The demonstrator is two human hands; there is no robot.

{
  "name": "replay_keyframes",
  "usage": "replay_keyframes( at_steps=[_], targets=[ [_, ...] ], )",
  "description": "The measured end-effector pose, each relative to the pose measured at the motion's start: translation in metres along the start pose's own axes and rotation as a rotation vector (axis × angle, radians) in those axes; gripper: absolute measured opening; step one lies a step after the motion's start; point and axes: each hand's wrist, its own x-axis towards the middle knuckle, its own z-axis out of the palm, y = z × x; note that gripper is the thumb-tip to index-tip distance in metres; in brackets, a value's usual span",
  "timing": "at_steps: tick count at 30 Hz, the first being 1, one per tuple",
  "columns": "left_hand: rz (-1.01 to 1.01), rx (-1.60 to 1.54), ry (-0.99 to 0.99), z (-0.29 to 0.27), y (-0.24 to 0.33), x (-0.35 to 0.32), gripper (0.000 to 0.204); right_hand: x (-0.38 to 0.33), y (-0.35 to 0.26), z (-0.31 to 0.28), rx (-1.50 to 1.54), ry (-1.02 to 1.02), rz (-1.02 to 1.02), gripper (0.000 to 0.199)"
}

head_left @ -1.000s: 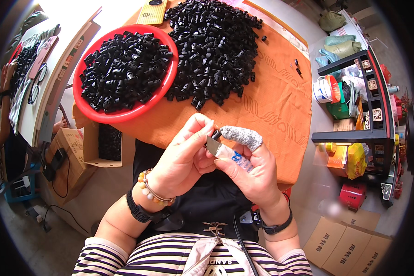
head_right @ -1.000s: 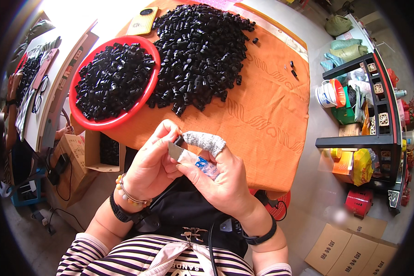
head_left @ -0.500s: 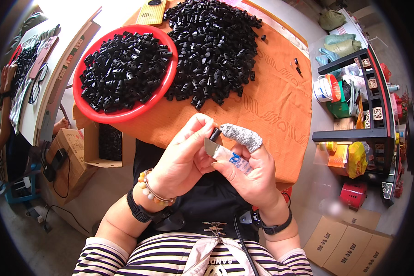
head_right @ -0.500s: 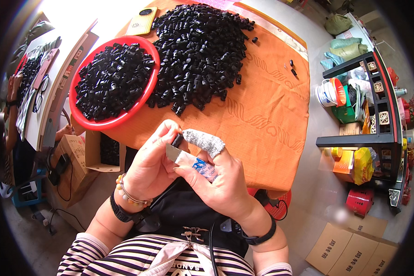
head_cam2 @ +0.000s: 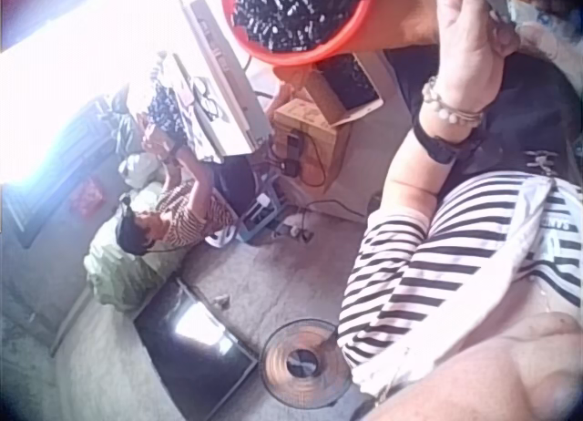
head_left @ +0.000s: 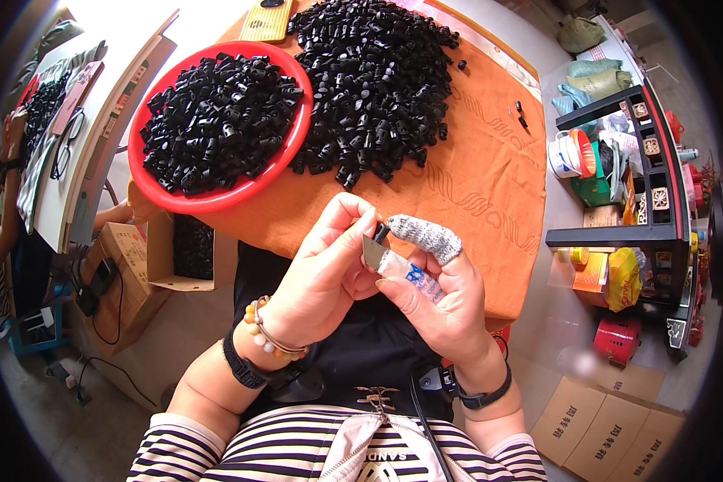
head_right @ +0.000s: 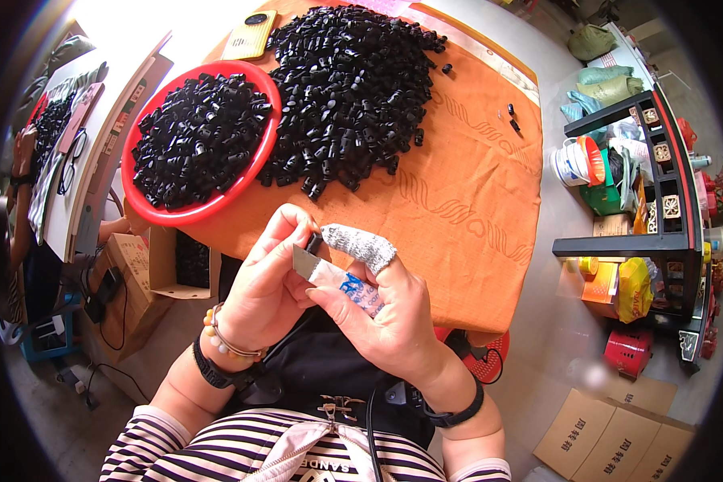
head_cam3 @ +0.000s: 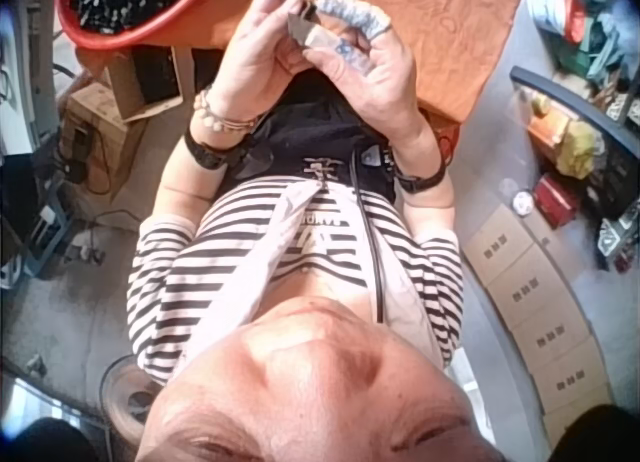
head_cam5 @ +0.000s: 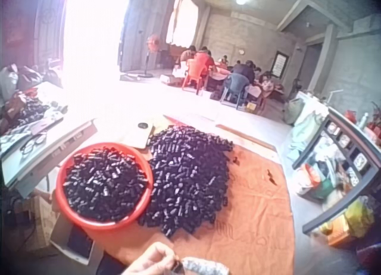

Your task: Manually assemble or trim small black plastic components using a utility knife.

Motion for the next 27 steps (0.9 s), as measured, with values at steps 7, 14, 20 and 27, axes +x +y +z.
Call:
replay_keyframes(
  at_steps=[7, 14, 20, 27],
  targets=[
    [0.083, 0.035, 0.0, 0.0, -0.005, 0.0, 0.006, 0.0, 0.001, 0.0, -0.011, -0.006, -0.01, 0.043],
    [0.114, 0.004, -0.005, 0.002, -0.006, -0.001, 0.004, 0.003, -0.005, 0.001, 0.042, -0.037, -0.042, 0.041],
    [0.085, -0.002, -0.001, 0.002, -0.004, -0.001, 0.004, 0.003, -0.003, 0.0, 0.046, -0.043, -0.047, 0.039],
    [0.072, -0.01, 0.041, 0.005, -0.005, 0.001, 0.004, 0.004, -0.006, 0.0, 0.031, -0.024, -0.035, 0.037]
  ],
)
